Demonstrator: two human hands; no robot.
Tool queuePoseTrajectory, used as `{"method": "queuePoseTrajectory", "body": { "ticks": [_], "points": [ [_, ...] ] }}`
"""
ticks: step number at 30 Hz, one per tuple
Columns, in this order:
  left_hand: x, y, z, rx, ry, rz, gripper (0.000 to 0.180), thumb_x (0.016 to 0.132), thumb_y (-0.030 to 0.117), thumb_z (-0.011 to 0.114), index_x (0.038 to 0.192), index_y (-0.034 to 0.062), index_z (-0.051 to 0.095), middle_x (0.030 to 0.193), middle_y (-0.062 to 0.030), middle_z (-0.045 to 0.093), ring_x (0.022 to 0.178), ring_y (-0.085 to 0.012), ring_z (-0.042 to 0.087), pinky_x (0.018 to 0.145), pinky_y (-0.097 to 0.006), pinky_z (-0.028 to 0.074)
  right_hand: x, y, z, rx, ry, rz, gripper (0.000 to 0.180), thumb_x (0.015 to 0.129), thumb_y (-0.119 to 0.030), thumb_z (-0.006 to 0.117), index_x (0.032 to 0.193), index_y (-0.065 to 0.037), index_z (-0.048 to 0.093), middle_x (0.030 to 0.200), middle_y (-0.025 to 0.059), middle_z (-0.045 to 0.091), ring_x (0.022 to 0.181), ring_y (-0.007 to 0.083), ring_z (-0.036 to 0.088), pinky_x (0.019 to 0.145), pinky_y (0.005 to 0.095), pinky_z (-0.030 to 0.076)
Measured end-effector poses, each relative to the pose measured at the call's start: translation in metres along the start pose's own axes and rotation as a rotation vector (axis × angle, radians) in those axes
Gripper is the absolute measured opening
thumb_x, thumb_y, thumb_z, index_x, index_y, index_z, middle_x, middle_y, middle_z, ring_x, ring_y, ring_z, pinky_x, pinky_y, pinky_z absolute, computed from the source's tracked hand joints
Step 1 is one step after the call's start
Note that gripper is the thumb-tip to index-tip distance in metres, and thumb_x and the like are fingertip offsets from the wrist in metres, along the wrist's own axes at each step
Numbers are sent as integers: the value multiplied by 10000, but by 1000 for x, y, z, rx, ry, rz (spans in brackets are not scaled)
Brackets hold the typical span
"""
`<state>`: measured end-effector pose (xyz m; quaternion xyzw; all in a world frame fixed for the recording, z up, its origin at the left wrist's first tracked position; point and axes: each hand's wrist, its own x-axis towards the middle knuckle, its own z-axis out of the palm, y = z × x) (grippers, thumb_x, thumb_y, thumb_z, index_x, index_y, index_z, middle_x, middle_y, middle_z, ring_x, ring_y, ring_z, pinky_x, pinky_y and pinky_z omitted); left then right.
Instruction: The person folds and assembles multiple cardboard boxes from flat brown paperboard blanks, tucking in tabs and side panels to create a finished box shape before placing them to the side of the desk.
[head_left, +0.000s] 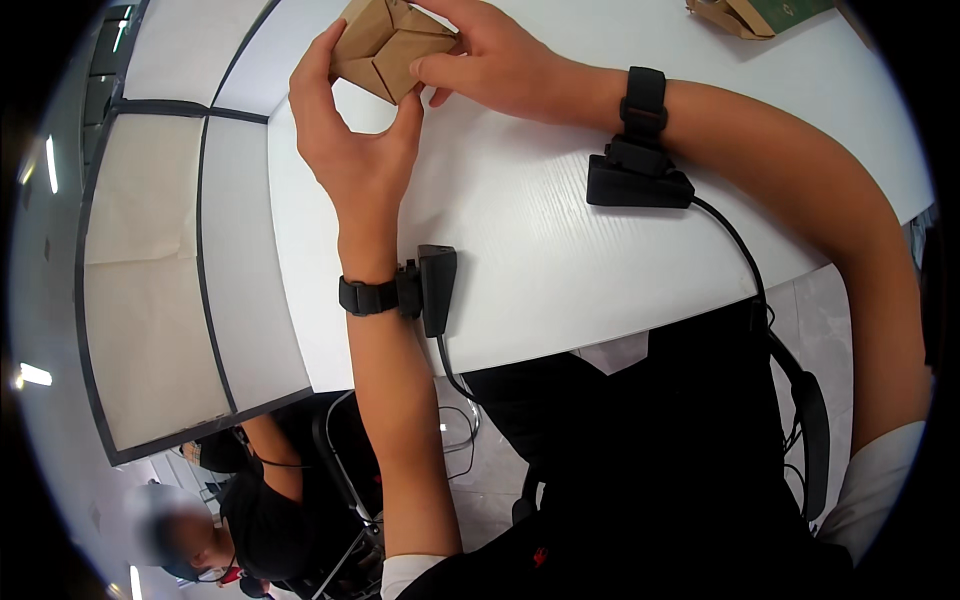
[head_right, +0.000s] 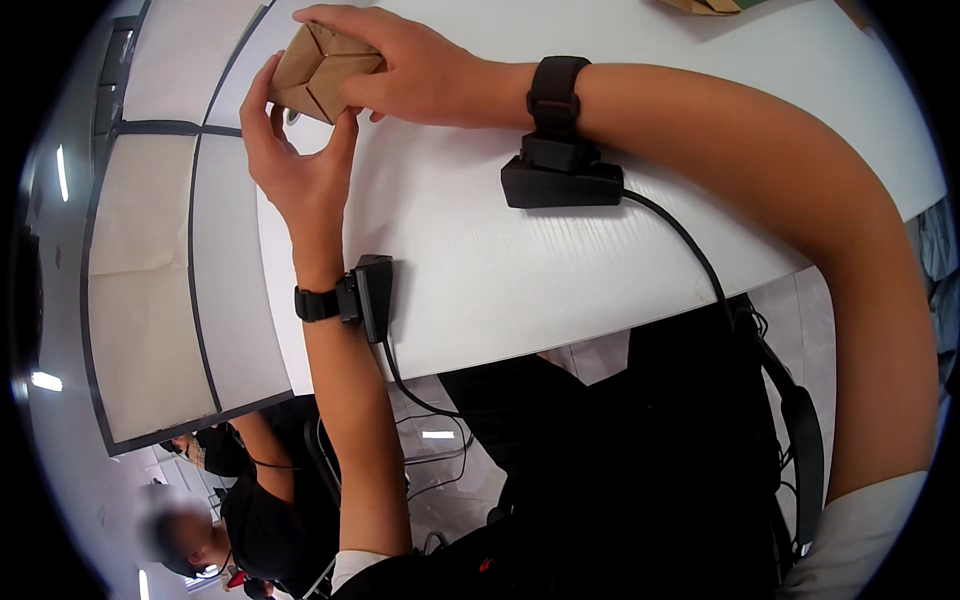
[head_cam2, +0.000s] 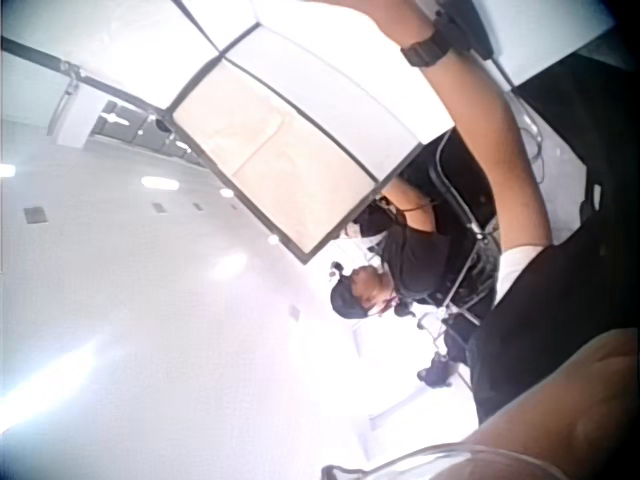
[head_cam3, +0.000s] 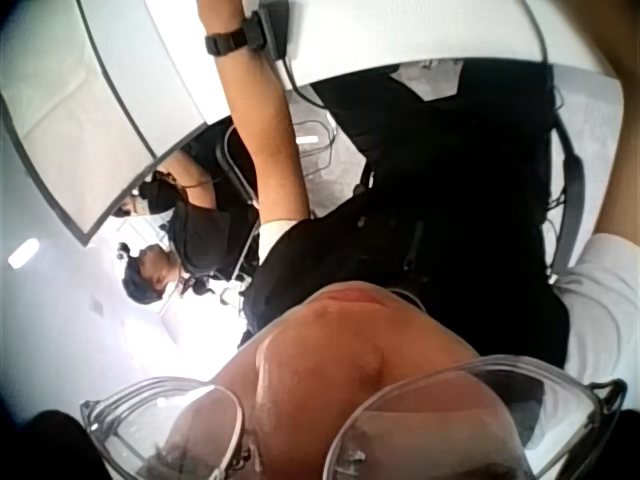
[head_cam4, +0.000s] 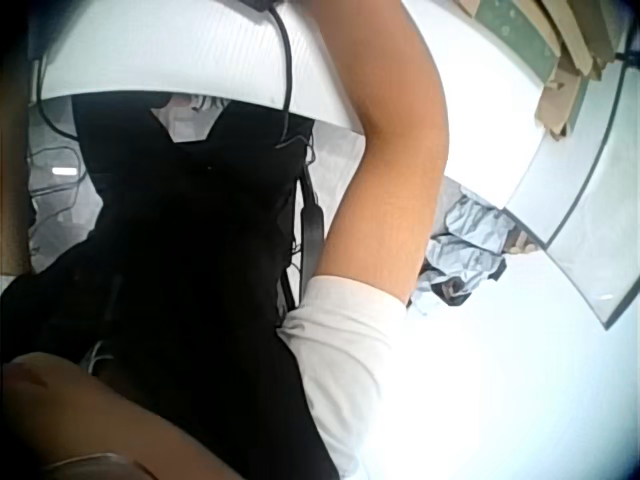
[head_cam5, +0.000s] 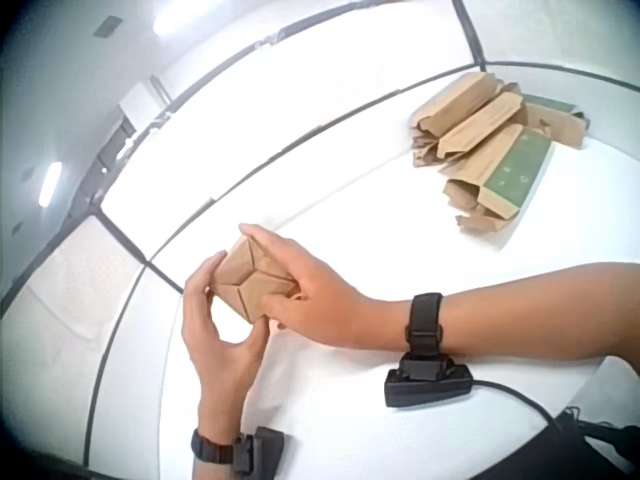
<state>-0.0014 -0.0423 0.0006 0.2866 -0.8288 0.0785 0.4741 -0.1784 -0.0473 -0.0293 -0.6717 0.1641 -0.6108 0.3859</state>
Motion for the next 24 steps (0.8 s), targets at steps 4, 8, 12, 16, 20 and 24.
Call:
{"method": "queuePoseTrajectory", "body": {
  "ticks": [4, 8, 12, 16, 20, 24],
  "points": [
    [1, 2, -4, 28, 7, -6, 748, 698, 18, 817, 1395, 72, 553, 1296, -94, 626, 1177, -272, 606, 978, -380, 516, 1, -2, 1, -31, -5, -11, 780, 917, 15, 529, 1630, -52, 220, 1442, 213, 457, 1232, 260, 552, 977, 323, 527],
    [6, 3, -5, -6, -43, -15, 797, 713, 9, 805, 1448, 56, 500, 1379, -117, 577, 1271, -291, 564, 1029, -404, 513, 4, -14, -1, 232, -43, 243, 821, 927, -5, 532, 1650, -67, 146, 1442, 214, 459, 1249, 265, 532, 995, 323, 510],
    [1, 8, 6, -217, 6, -117, 887, 762, -29, 746, 1555, 20, 353, 1527, -162, 458, 1414, -334, 463, 1135, -453, 459, -5, 2, 1, 97, 47, 143, 685, 959, -77, 558, 1601, -174, 338, 1384, 153, 533, 1094, 234, 653, 856, 343, 616],
    [-2, 9, 3, -76, -31, -205, 853, 758, 3, 805, 1517, 47, 418, 1525, -145, 470, 1418, -306, 469, 1174, -453, 422, -7, -5, 1, 89, 1, 94, 732, 961, -49, 558, 1625, -169, 275, 1397, 138, 542, 1073, 207, 636, 831, 333, 600],
    [-1, 11, -2, -30, 44, -235, 770, 718, 30, 852, 1402, 69, 500, 1414, -114, 538, 1334, -294, 532, 1132, -429, 457, -4, -16, 1, 56, -43, 172, 703, 973, -44, 555, 1617, -144, 294, 1438, 140, 520, 1070, 195, 633, 801, 326, 596],
    [0, 11, -6, 35, 113, -188, 786, 675, 63, 900, 1364, 75, 522, 1364, -120, 554, 1268, -305, 559, 1066, -404, 483, -2, -13, 4, 112, -13, 217, 679, 987, -70, 601, 1601, -89, 309, 1482, 138, 461, 1135, 214, 633, 815, 314, 603]
  ]
}}
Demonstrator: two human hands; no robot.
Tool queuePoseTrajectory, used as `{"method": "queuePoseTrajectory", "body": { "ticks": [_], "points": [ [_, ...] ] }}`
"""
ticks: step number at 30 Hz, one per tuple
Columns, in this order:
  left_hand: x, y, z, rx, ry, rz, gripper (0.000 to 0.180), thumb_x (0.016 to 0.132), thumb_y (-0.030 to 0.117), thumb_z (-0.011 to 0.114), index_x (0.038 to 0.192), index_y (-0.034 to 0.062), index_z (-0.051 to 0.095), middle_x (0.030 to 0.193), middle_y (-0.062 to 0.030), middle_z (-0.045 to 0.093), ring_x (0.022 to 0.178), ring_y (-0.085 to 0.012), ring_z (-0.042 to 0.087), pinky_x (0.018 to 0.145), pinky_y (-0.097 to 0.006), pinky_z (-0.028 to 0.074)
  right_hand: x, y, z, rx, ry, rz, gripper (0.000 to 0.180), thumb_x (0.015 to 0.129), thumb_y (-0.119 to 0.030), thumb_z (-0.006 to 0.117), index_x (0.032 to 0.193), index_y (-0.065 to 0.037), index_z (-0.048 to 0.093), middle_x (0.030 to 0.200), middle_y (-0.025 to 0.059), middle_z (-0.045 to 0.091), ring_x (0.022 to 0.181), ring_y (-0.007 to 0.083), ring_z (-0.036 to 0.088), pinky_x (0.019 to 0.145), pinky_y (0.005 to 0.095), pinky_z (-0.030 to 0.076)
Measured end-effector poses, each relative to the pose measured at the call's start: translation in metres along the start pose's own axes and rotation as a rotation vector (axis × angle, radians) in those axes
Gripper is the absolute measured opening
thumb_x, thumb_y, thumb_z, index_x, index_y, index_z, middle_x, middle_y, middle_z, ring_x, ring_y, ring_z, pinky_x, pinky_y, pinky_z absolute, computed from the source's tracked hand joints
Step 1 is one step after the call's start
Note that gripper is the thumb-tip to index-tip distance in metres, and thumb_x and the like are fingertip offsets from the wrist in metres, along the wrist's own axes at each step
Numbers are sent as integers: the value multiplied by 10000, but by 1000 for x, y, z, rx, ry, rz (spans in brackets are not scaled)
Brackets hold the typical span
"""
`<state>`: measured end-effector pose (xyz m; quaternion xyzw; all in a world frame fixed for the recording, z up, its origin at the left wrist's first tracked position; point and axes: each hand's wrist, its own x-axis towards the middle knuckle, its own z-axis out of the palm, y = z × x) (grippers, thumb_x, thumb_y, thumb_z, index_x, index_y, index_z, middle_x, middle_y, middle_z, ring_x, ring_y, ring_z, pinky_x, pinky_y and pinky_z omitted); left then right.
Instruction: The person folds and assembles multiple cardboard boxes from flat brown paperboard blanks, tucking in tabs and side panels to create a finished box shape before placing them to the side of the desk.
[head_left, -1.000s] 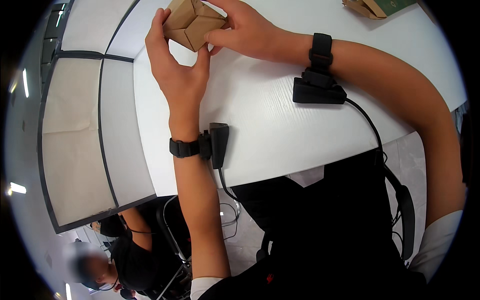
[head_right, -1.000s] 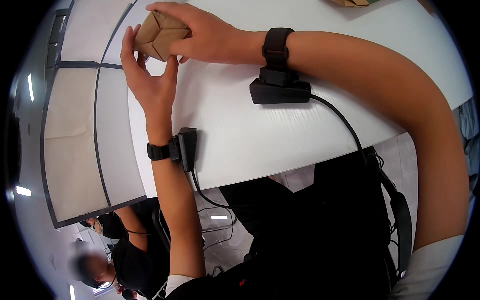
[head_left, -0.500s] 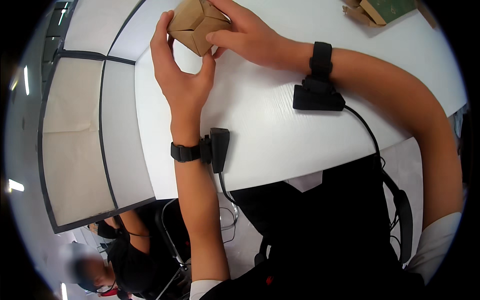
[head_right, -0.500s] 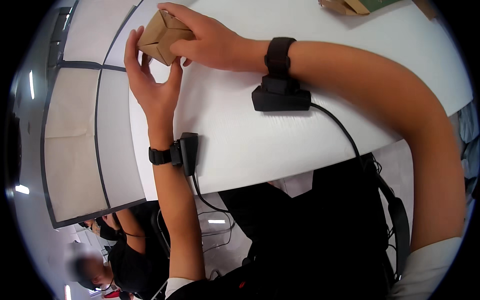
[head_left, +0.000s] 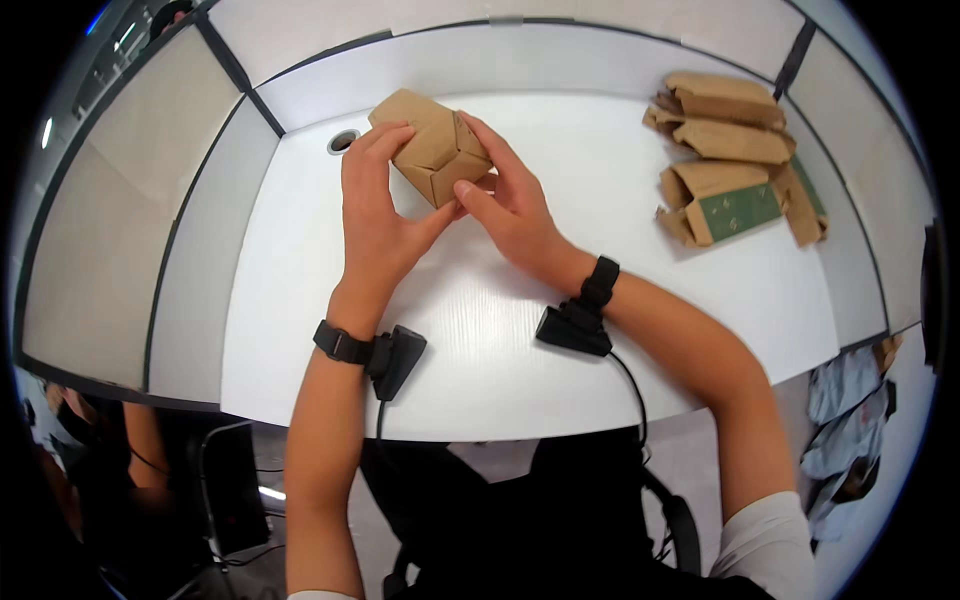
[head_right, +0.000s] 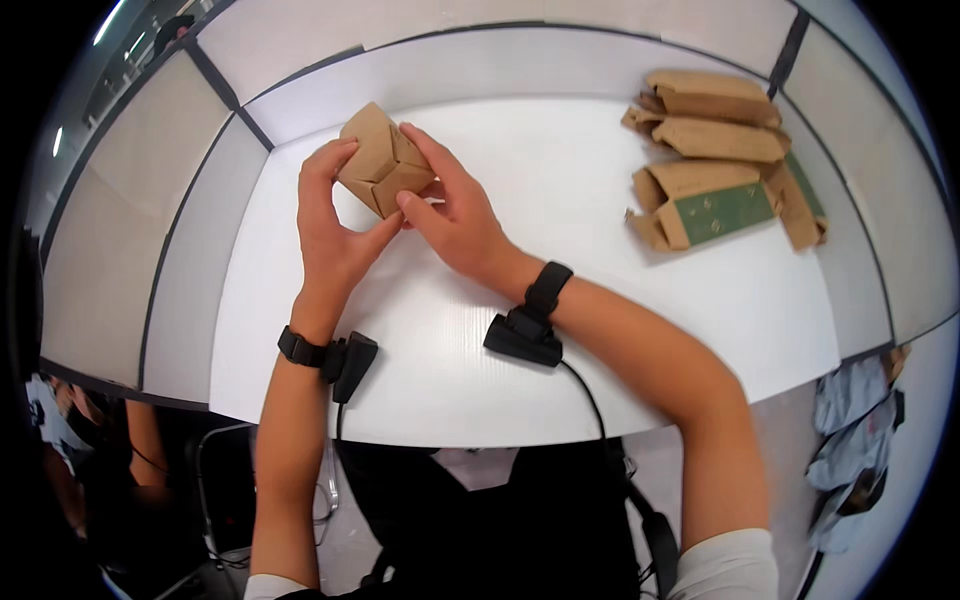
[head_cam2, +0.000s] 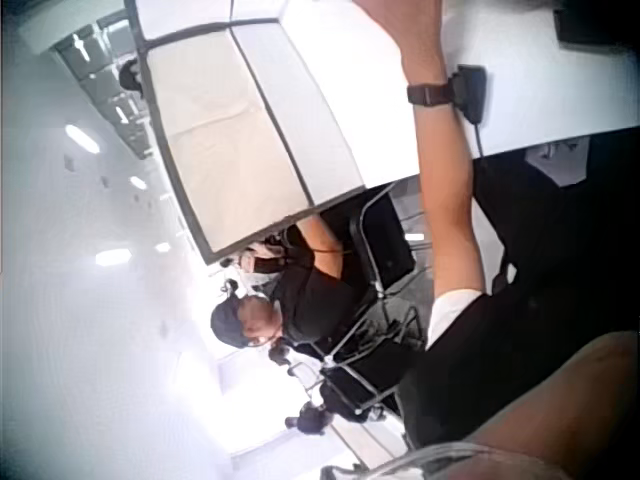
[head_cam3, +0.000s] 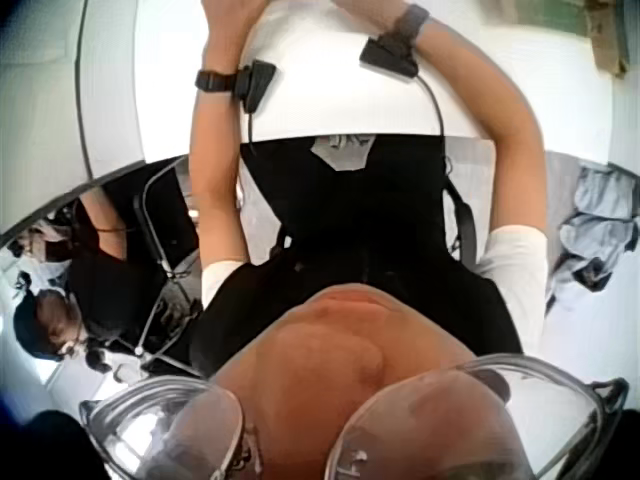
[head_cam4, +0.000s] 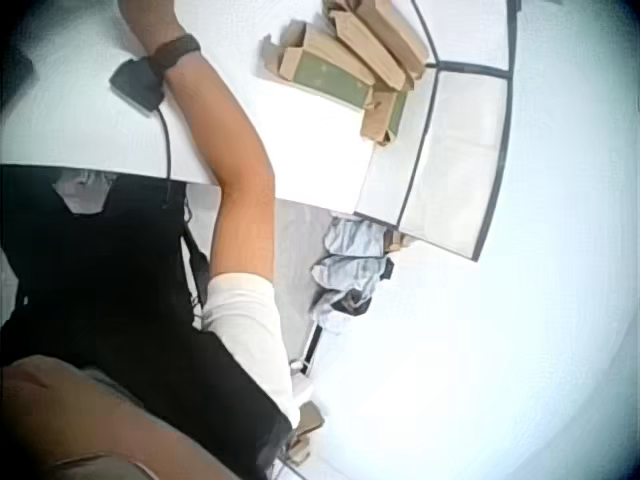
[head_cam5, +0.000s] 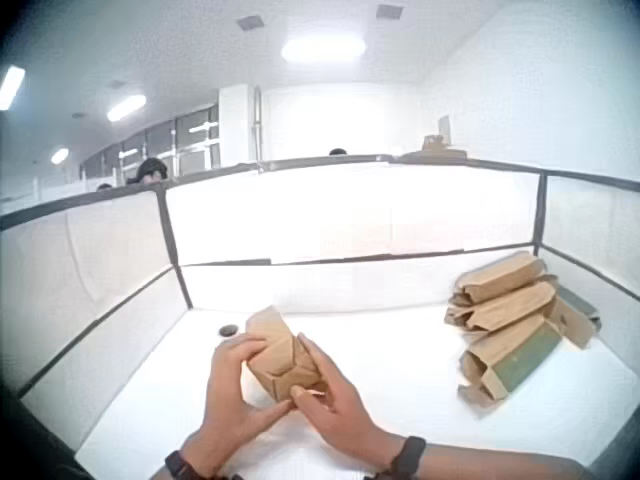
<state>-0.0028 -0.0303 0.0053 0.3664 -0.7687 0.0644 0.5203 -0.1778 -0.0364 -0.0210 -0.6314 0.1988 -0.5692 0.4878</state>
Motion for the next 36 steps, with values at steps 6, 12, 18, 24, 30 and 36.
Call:
{"method": "queuePoseTrajectory", "body": {
  "ticks": [6, 12, 18, 24, 30, 36],
  "points": [
    [3, 4, -3, -27, 81, 13, 805, 680, 89, 905, 1385, 67, 516, 1379, -149, 554, 1292, -342, 545, 1077, -416, 464, -3, -5, -1, -148, -56, -78, 669, 1029, -116, 573, 1618, -78, 259, 1539, 125, 413, 1208, 238, 606, 876, 320, 572],
    [2, 8, -10, -233, -108, 40, 701, 817, 112, 767, 1460, 65, 492, 1476, -173, 490, 1357, -393, 476, 1128, -465, 412, -3, -7, 3, -46, 41, -1, 614, 1092, -147, 438, 1641, -82, 170, 1584, 137, 351, 1293, 229, 538, 921, 345, 587],
    [1, 2, -6, -252, -104, 4, 658, 839, 78, 734, 1459, 67, 514, 1498, -191, 481, 1392, -397, 459, 1156, -464, 388, -1, -6, 1, -7, 7, -7, 629, 1093, -161, 435, 1642, -83, 137, 1599, 146, 322, 1282, 245, 558, 932, 367, 601],
    [3, 4, -4, -33, -61, -31, 830, 712, 51, 835, 1467, 92, 493, 1508, -181, 420, 1368, -406, 445, 1088, -460, 451, -2, -12, 1, -60, -92, -1, 630, 1086, -158, 466, 1641, -80, 179, 1511, 145, 448, 1207, 201, 594, 959, 361, 554],
    [3, -8, -12, 137, 143, -114, 761, 676, 52, 842, 1365, 55, 519, 1348, -168, 514, 1220, -377, 511, 1015, -459, 473, 3, 8, -16, -149, -43, 102, 625, 1089, -235, 485, 1636, -86, 220, 1531, 143, 453, 1205, 218, 613, 945, 352, 550],
    [4, 18, -73, 77, 256, -192, 756, 712, 65, 867, 1367, 50, 488, 1294, -139, 526, 1249, -306, 507, 1022, -405, 474, 2, 16, -17, -83, 8, 215, 599, 1088, -232, 487, 1627, -103, 260, 1615, 130, 386, 1168, 203, 628, 910, 326, 541]
  ]
}}
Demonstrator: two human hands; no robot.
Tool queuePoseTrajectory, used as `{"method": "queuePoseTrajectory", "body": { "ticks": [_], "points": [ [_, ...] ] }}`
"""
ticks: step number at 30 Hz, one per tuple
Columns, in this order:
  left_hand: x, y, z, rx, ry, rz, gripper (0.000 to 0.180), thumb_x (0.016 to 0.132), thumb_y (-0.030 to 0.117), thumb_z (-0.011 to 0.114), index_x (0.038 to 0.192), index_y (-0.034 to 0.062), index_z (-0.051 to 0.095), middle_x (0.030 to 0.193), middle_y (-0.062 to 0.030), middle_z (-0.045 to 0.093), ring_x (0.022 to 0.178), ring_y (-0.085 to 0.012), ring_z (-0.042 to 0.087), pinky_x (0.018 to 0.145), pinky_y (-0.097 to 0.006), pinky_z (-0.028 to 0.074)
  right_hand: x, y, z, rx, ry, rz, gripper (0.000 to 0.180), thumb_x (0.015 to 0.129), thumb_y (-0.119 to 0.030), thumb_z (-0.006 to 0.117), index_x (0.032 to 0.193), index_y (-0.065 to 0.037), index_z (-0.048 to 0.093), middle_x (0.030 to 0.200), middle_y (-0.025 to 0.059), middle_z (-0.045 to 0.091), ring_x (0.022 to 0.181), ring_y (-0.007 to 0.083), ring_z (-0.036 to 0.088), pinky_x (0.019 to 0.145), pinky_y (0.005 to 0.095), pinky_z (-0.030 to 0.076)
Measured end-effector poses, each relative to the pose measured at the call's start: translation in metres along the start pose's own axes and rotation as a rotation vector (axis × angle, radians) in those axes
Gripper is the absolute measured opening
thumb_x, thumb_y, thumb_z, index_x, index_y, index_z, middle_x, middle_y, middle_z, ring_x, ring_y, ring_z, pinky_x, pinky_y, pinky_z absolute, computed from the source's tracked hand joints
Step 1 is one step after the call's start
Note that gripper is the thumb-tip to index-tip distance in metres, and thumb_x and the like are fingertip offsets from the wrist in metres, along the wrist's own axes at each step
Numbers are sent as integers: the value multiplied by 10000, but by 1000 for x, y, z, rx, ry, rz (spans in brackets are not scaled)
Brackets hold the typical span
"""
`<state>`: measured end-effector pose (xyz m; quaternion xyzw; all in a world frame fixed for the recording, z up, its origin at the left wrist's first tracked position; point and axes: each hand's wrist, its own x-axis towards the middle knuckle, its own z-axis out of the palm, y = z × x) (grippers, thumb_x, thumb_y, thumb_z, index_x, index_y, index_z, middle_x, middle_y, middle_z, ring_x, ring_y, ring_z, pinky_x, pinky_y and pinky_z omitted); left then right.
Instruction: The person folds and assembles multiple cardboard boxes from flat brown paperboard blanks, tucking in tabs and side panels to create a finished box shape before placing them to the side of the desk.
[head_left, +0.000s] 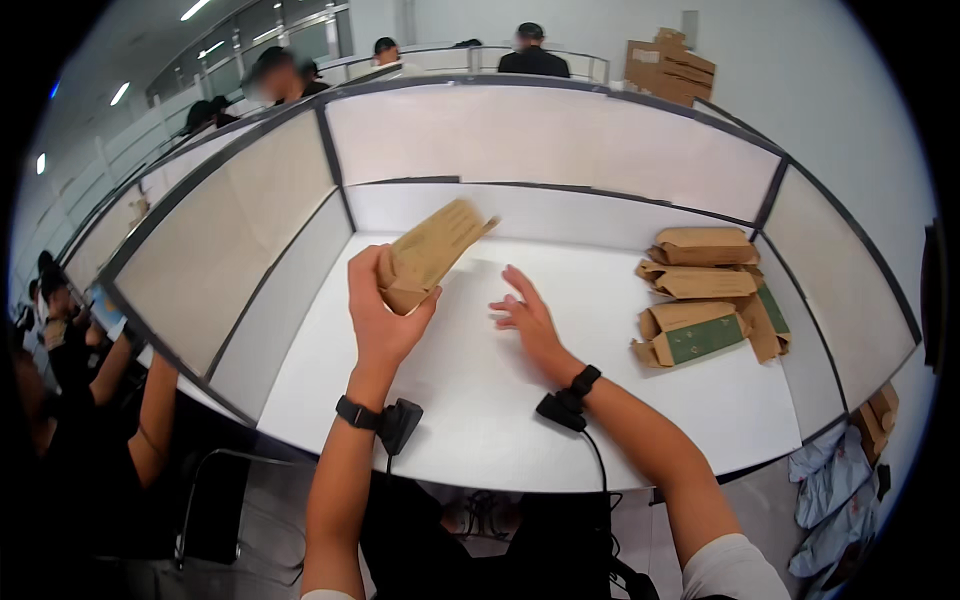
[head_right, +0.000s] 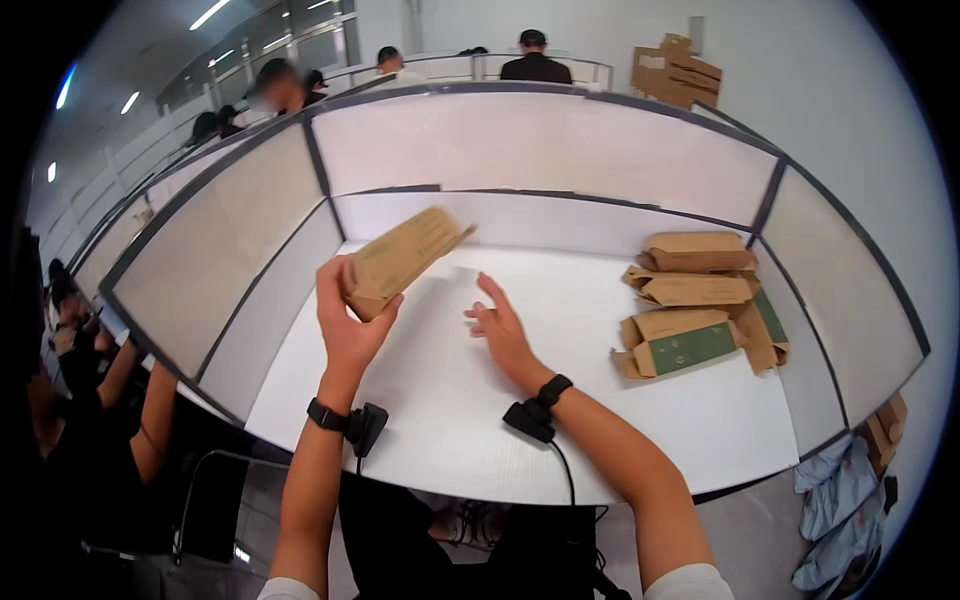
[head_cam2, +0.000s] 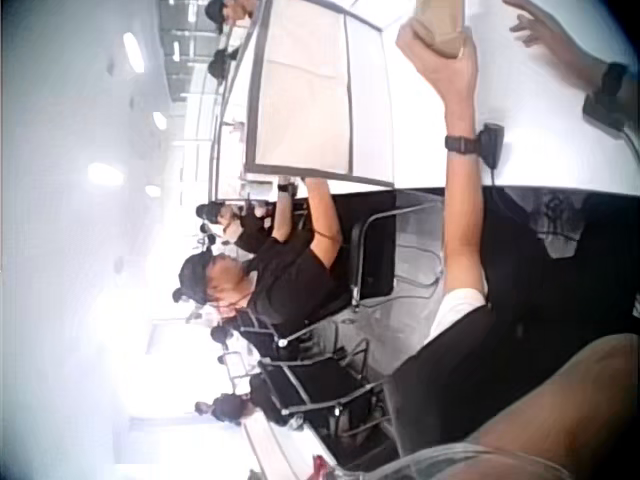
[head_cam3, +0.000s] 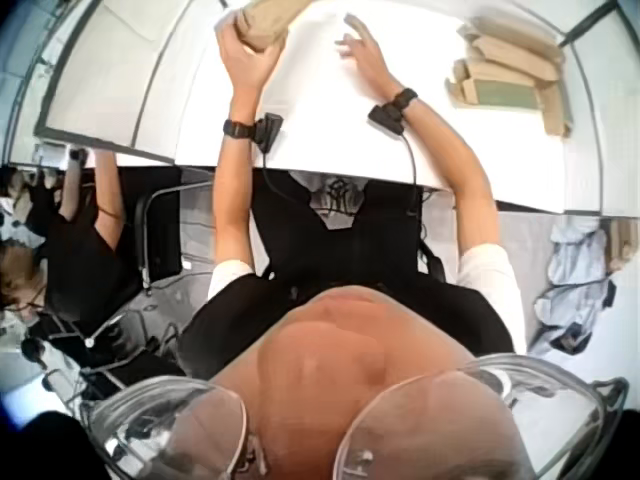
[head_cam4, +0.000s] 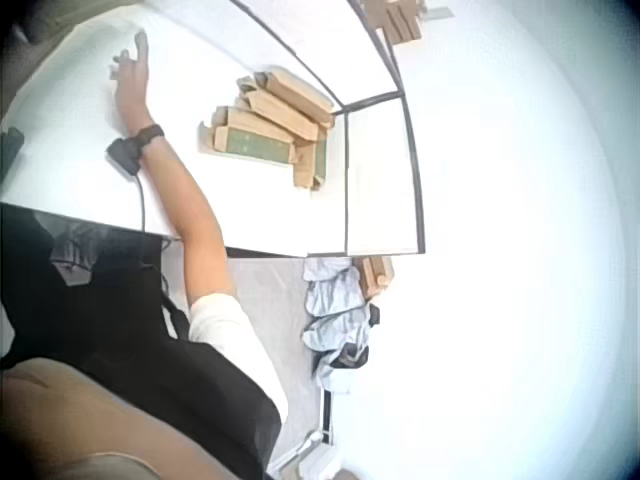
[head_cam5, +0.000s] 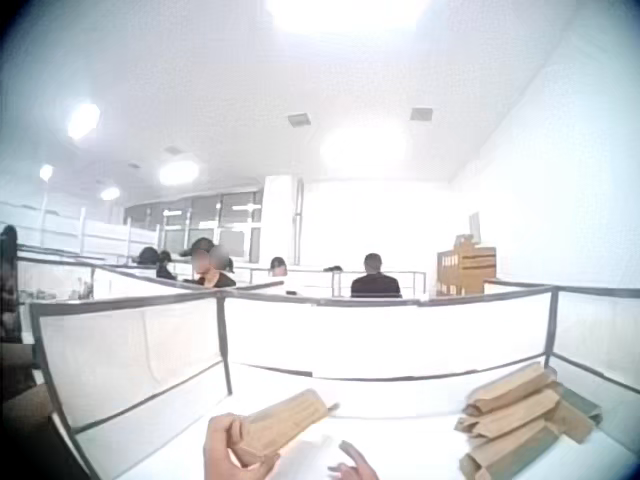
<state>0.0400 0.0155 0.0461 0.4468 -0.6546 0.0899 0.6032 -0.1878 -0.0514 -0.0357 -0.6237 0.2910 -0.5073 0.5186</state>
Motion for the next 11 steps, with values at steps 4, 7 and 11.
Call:
{"method": "queuePoseTrajectory", "body": {
  "ticks": [4, 7, 11],
  "points": [
    [-24, 28, -86, -172, 78, -143, 854, 771, 103, 859, 1453, 42, 347, 1271, -103, 535, 1211, -240, 551, 1053, -389, 474, 5, 7, 9, -36, 19, 20, 590, 1082, -284, 508, 1609, -106, 311, 1594, 112, 416, 1117, 188, 639, 870, 320, 532],
    [-60, 65, -169, -492, 297, -272, 880, 797, 382, 821, 1433, -4, 350, 1302, -124, 513, 1260, -221, 512, 1076, -383, 437, 0, 26, 12, -33, -39, 8, 568, 1102, -354, 431, 1611, -128, 320, 1573, 86, 448, 1105, 169, 633, 864, 328, 534],
    [-101, 88, -248, -561, 903, -87, 901, 876, 411, 728, 1580, 46, 301, 1599, -130, 393, 1488, -320, 344, 1232, -465, 227, 9, 28, 86, 63, -104, 174, 613, 1100, -439, 399, 1628, -149, 287, 1587, 93, 434, 1228, 173, 579, 951, 355, 529]
  ]
}}
